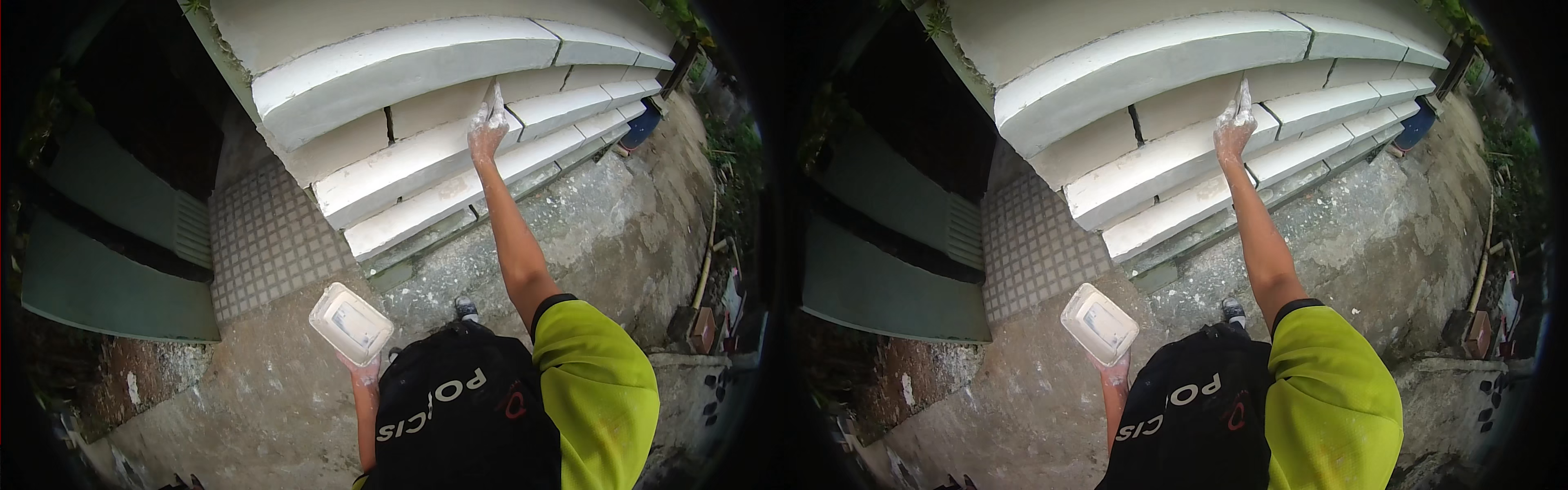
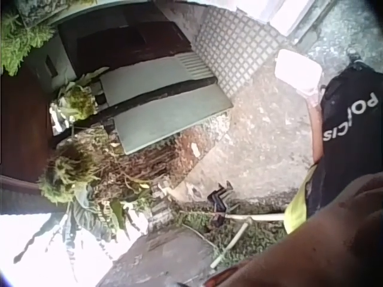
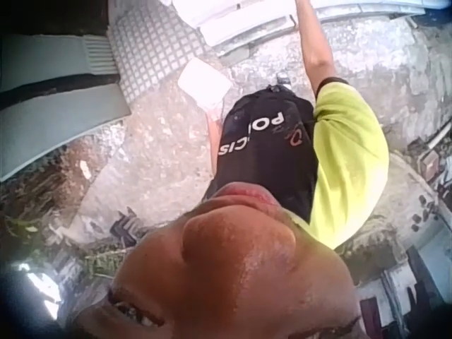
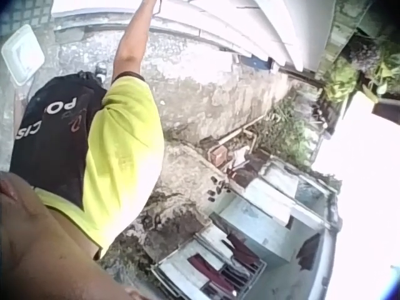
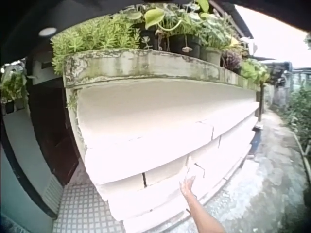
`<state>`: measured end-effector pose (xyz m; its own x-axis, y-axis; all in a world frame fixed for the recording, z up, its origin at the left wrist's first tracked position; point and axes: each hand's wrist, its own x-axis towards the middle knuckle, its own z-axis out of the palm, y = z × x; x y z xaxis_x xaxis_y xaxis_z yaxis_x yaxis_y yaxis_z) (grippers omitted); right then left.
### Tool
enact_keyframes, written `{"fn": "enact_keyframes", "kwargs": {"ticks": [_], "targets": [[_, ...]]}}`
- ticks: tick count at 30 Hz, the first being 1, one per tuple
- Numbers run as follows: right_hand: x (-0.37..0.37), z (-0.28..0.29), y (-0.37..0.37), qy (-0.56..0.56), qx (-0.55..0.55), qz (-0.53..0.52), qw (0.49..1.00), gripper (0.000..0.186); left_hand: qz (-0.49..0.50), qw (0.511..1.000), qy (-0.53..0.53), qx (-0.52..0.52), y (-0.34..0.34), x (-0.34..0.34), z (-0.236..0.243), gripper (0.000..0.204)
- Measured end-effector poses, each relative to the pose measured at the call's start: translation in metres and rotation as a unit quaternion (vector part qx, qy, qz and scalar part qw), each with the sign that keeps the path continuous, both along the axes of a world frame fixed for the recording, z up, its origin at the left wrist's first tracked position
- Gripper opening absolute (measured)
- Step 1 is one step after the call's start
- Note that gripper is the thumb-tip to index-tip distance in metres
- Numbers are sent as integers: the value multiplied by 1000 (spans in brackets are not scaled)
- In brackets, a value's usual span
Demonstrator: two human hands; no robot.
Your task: Plastering and smoothing the corners and surfaces of an exterior architectural feature using a putty knife.
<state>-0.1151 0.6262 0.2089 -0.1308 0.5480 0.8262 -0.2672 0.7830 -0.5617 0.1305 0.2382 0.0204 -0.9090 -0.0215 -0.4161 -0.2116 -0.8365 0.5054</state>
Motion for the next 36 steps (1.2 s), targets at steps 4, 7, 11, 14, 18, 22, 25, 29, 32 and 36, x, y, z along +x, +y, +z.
{"fn": "enact_keyframes", "kwargs": {"ticks": [4, 7, 11, 14, 18, 22, 25, 29, 32, 36], "targets": [[-21, -16, -22, -161, 10, 69, 984, 40, -43, 994, 65, -73, 15, 5, -12, 59], [5, -43, -54, -137, 85, 238, 958, 39, -34, 996, 64, -45, 36, 1, 3, 57], [31, -34, -42, -89, 87, 262, 957, 40, -53, 915, 132, -377, 50, 12, -8, 55], [26, -18, 14, -124, -31, 192, 973, 40, -11, 993, 13, -117, 53, 18, -17, 55], [-6, -7, 38, -16, -66, 86, 994, 45, -80, 741, 111, -657, 78, 22, -25, 56], [-4, -50, 21, -114, 13, 267, 957, 33, -28, 847, 106, -521, 107, 23, -9, 59], [27, -50, 22, -96, 11, 283, 954, 28, 1, 826, 139, -546, 120, 27, 0, 59], [32, -11, 81, -14, -330, 209, 920, 32, -6, 897, 74, -435, 114, 40, -21, 57], [0, -33, 176, 20, -248, 71, 966, 33, 15, 822, 119, -557, 130, 42, -17, 57], [-34, -62, 214, -82, -215, 91, 969, 34, 6, 793, 96, -601, 163, 40, 10, 59]]}}
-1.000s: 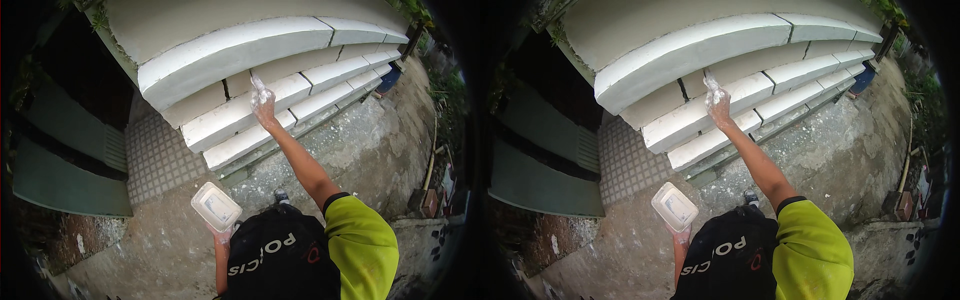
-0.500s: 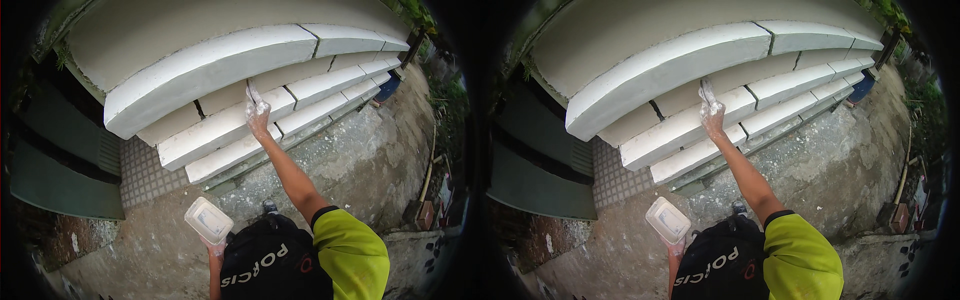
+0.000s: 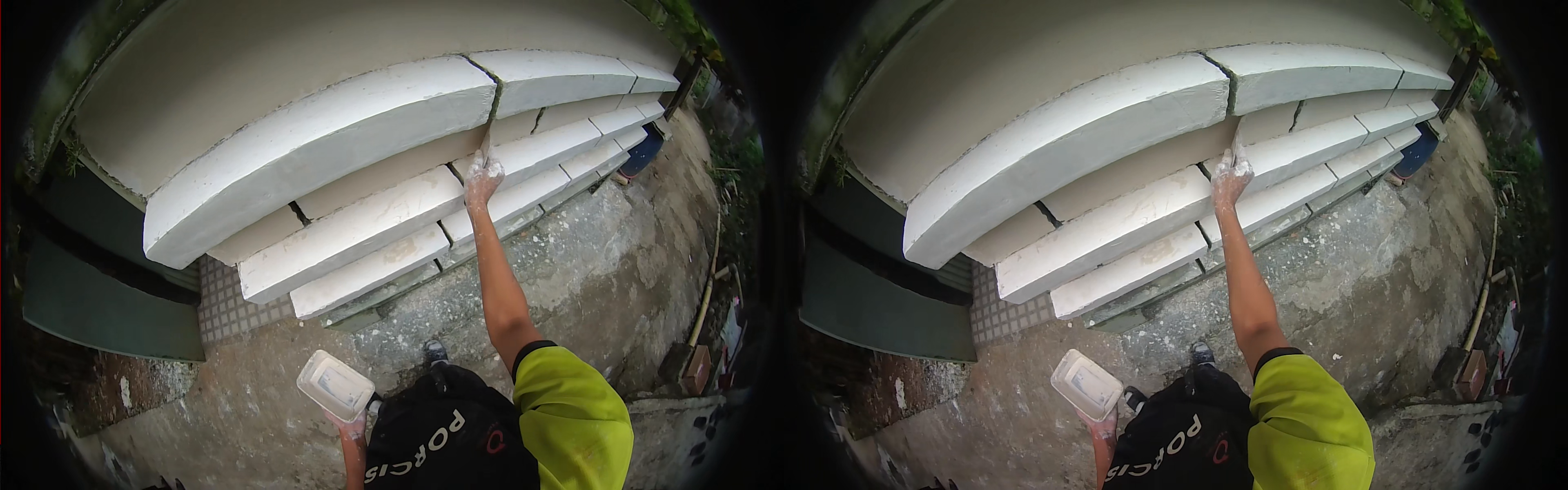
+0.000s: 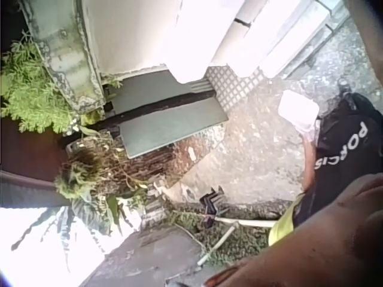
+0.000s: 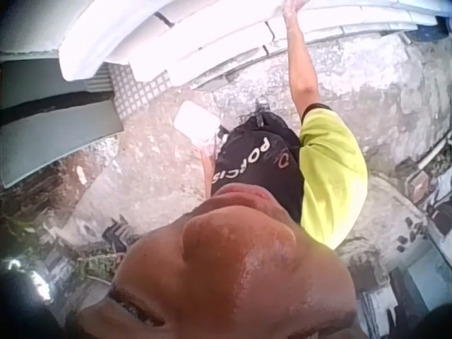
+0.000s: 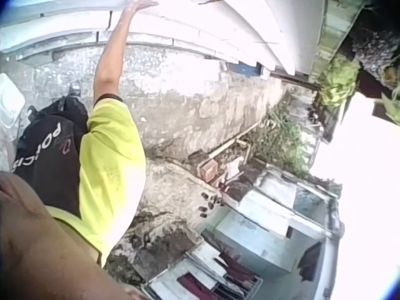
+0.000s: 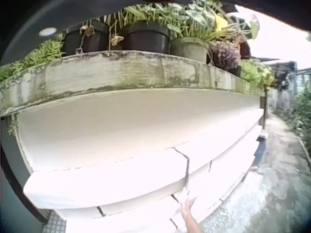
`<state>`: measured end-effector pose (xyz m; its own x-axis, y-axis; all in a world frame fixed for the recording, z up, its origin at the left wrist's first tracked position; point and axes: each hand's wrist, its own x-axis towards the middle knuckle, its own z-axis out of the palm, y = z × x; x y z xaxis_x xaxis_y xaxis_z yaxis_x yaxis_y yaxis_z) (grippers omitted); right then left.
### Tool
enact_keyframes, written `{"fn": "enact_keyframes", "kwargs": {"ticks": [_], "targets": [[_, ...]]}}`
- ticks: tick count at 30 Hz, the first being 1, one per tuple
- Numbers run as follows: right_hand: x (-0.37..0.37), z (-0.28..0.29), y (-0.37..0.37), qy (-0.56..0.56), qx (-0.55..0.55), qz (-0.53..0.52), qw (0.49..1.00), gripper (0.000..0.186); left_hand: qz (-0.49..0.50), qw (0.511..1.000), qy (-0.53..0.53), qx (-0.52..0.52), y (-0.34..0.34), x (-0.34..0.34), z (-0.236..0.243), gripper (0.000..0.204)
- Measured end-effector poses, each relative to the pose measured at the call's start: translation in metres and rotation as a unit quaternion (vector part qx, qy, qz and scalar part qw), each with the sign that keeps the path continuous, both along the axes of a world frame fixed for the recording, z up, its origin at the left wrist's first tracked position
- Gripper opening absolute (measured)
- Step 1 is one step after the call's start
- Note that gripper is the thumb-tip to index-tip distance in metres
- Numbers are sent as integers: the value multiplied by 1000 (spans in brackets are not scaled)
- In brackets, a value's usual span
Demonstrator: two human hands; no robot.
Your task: Plastering and smoothing the corners and surfaces of an exterior architectural feature using a putty knife.
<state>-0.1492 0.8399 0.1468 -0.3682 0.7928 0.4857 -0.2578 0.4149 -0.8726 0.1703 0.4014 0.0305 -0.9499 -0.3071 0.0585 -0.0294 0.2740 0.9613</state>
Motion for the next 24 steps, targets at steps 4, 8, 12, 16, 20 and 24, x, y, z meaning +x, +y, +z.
{"fn": "enact_keyframes", "kwargs": {"ticks": [4, 8, 12, 16, 20, 24], "targets": [[26, -1, -68, -43, 60, 64, 995, 34, -17, 996, -19, -87, 7, -3, -6, 54], [47, -3, -58, 23, 146, 133, 980, 34, -45, 979, -15, -197, 2, -4, -26, 46], [41, 37, 8, 11, -53, 52, 997, 33, -31, 990, -39, -133, 2, -11, -43, 45], [13, 16, 39, -2, 108, -23, 994, 34, -32, 998, -59, 5, 15, -15, -40, 46], [38, 32, -34, -48, 23, 231, 971, 36, -69, 968, -45, 237, 16, -18, -64, 46], [58, 17, -30, -15, 172, 258, 951, 29, -82, 991, -33, 96, 28, -27, -43, 60]]}}
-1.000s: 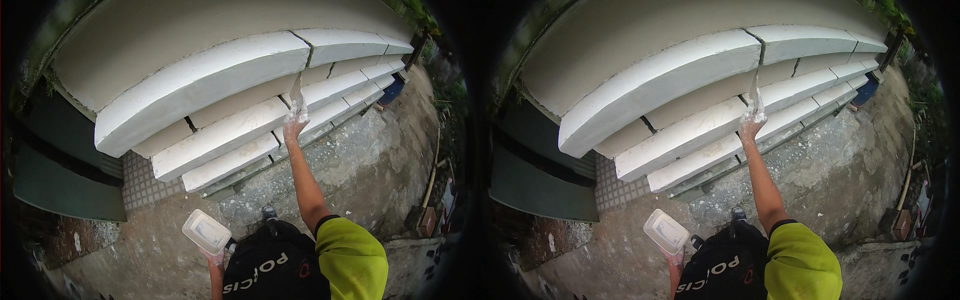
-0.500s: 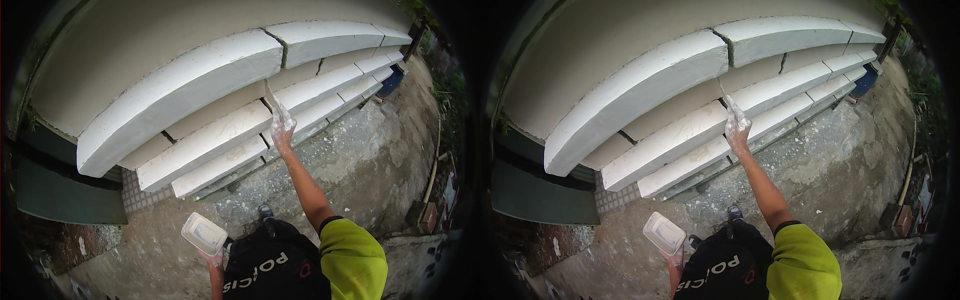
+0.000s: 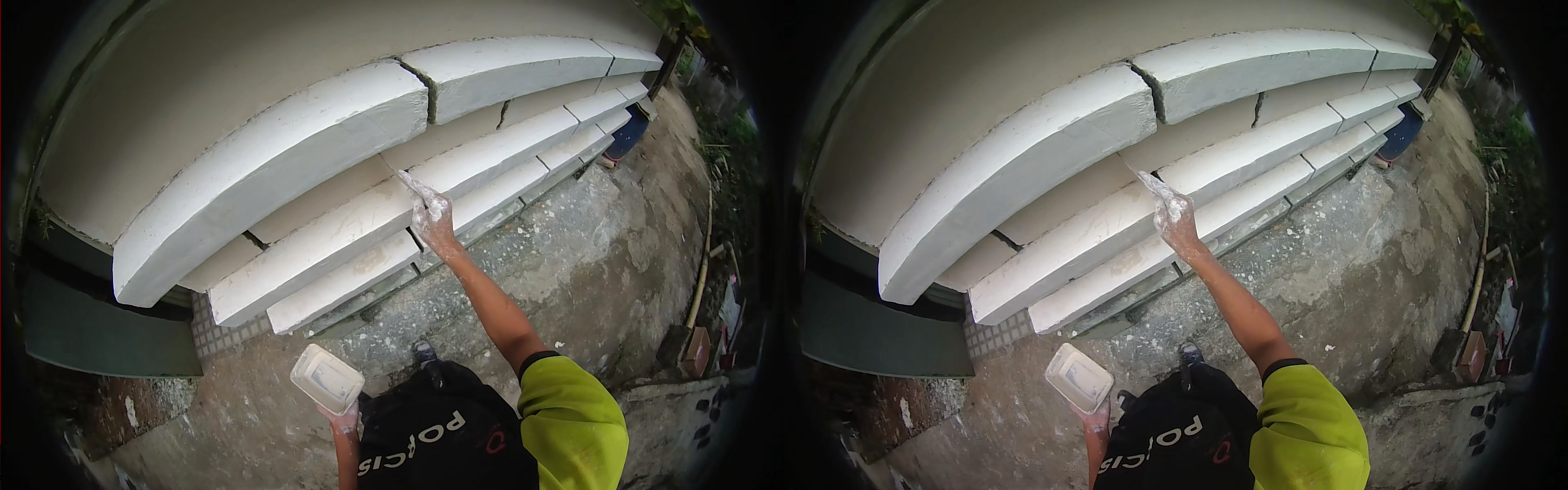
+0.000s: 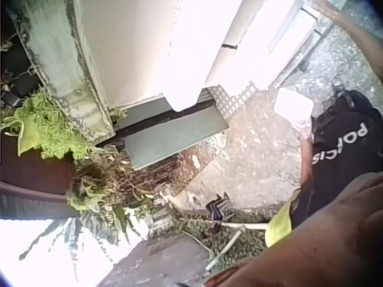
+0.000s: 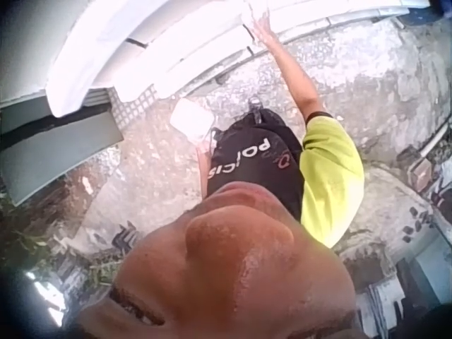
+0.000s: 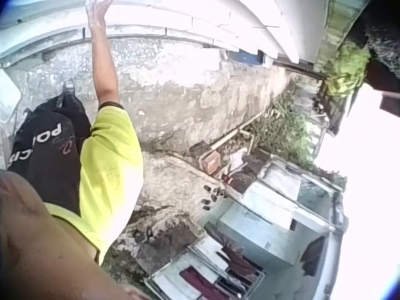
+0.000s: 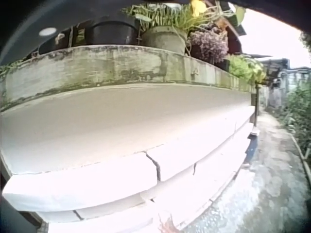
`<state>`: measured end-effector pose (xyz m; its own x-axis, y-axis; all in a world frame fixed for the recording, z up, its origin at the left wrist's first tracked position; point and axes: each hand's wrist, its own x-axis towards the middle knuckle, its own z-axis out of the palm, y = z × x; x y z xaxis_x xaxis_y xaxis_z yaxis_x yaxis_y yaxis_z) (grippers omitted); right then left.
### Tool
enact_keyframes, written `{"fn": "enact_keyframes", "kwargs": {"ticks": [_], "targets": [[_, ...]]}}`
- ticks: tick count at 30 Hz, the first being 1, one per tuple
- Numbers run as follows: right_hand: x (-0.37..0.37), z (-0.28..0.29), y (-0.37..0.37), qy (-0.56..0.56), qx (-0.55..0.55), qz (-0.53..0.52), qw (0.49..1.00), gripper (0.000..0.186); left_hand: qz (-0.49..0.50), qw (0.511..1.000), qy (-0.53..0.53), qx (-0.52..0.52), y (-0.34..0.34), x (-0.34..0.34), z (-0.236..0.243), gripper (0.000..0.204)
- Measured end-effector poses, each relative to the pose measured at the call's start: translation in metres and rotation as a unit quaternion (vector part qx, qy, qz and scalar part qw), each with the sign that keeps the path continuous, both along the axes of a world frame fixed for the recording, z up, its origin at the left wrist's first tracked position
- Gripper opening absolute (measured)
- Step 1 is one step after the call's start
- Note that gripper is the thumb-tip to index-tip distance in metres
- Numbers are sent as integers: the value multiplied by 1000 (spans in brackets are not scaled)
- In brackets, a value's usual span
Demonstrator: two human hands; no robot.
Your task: Plastering and smoothing the corners and surfaces of an exterior architectural feature using a putty knife.
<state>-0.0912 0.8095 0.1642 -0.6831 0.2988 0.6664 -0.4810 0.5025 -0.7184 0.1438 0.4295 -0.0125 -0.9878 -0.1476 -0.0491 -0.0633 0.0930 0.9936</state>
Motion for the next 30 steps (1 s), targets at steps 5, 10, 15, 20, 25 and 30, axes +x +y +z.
{"fn": "enact_keyframes", "kwargs": {"ticks": [5, 10, 15, 20, 25, 30], "targets": [[-16, 36, 69, 64, -71, -252, 963, 41, 27, 982, -9, -185, 3, -2, 15, 55], [-44, 22, 48, -29, -68, -192, 979, 41, 70, 998, 0, -7, -6, -5, -21, 51], [-20, -35, 1, 2, 28, 9, 1000, 43, 97, 952, -68, 280, 18, -7, 10, 54], [-15, 11, 49, 33, -27, -125, 991, 45, 55, 973, 79, -208, 14, -6, 3, 54], [-43, 6, 102, 66, 59, -277, 957, 44, 59, 996, 32, -50, 13, -1, -8, 53], [-25, -55, 31, -14, -31, -15, 999, 50, 109, 989, -24, 94, 21, -4, -3, 57]]}}
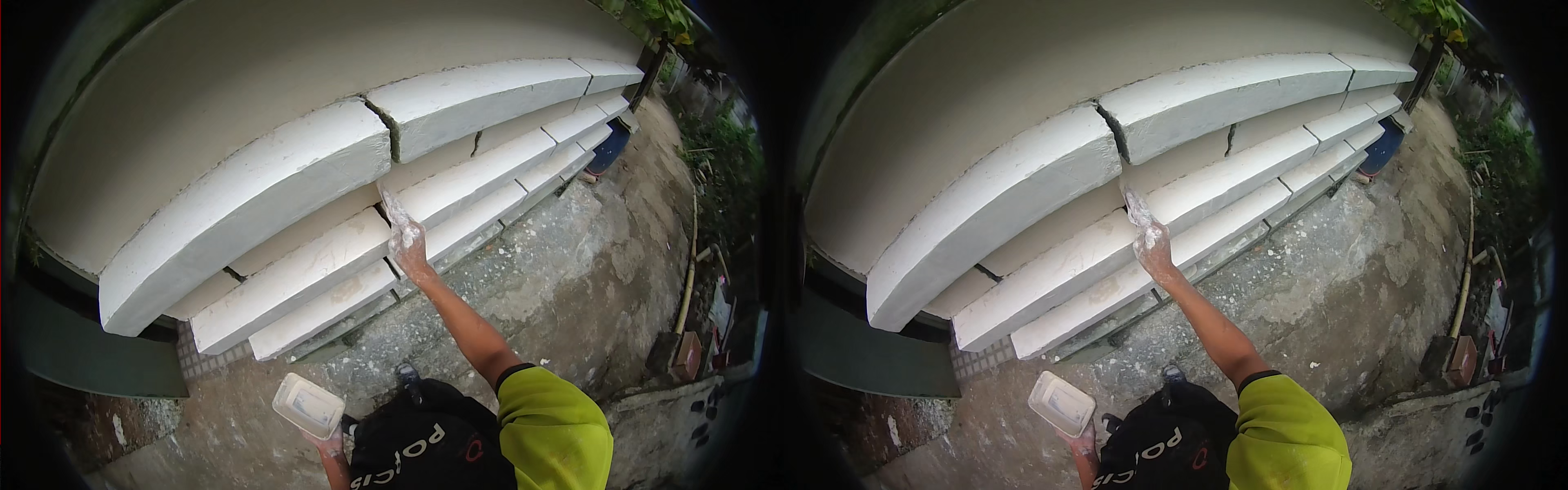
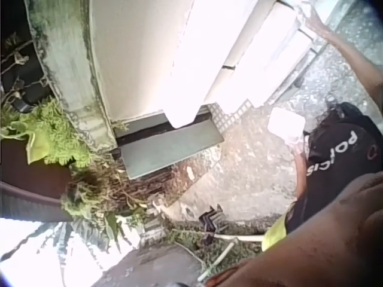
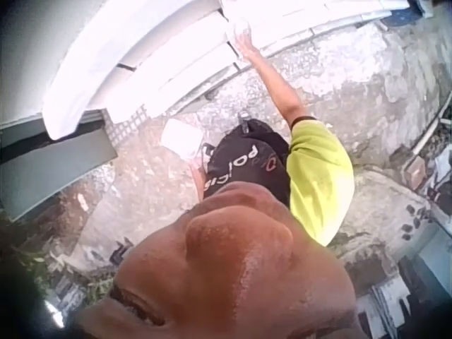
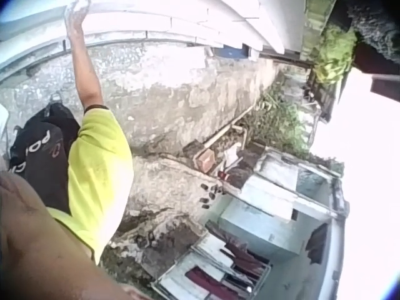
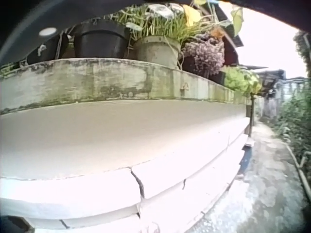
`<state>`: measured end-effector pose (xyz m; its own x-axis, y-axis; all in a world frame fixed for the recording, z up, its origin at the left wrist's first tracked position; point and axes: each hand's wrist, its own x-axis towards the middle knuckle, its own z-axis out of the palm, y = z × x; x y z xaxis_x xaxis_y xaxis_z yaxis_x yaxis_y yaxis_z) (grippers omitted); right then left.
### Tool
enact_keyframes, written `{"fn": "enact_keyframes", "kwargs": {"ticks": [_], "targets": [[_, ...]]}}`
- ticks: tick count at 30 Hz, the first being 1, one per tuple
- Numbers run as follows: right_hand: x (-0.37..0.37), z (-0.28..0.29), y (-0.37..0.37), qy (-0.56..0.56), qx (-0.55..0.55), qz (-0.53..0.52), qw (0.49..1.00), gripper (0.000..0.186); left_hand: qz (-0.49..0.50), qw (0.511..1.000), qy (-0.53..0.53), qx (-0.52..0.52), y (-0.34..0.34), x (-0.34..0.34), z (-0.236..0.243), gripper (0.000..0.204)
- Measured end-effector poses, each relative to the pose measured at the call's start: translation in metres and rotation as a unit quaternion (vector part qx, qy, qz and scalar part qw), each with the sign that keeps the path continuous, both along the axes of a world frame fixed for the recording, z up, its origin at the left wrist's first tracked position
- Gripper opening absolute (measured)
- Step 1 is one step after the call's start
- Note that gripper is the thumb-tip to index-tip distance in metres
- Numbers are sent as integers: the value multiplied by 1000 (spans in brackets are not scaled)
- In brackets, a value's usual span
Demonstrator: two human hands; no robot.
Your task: Plastering and smoothing the corners and surfaces of an exterior architectural feature using a putty knife.
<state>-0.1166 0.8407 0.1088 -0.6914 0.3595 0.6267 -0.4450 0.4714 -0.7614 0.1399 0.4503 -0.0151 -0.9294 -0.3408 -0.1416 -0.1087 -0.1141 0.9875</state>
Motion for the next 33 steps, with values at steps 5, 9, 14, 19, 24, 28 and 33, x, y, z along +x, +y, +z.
{"fn": "enact_keyframes", "kwargs": {"ticks": [5, 9, 14, 19, 24, 28, 33], "targets": [[22, 50, 39, 9, -2, -172, 985, 34, -36, 982, 72, -171, -15, 8, -2, 55], [-2, 66, 121, 112, -87, -284, 948, 34, -43, 985, 68, -152, -17, 8, -16, 52], [-13, 67, 103, -77, 24, -277, 958, 43, -16, 993, 29, -116, -17, 11, -30, 55], [13, 40, 81, 24, 28, -160, 986, 35, -6, 999, 29, 40, -6, 19, -19, 54], [7, 54, 126, 59, -105, -290, 950, 39, 38, 984, -12, 175, -21, 16, -39, 53], [13, 76, 167, 50, -50, -339, 938, 42, 16, 997, 74, 2, -9, 9, -13, 50], [20, 91, 198, -44, 20, -351, 935, 48, -24, 990, 81, -111, -1, 4, 21, 46]]}}
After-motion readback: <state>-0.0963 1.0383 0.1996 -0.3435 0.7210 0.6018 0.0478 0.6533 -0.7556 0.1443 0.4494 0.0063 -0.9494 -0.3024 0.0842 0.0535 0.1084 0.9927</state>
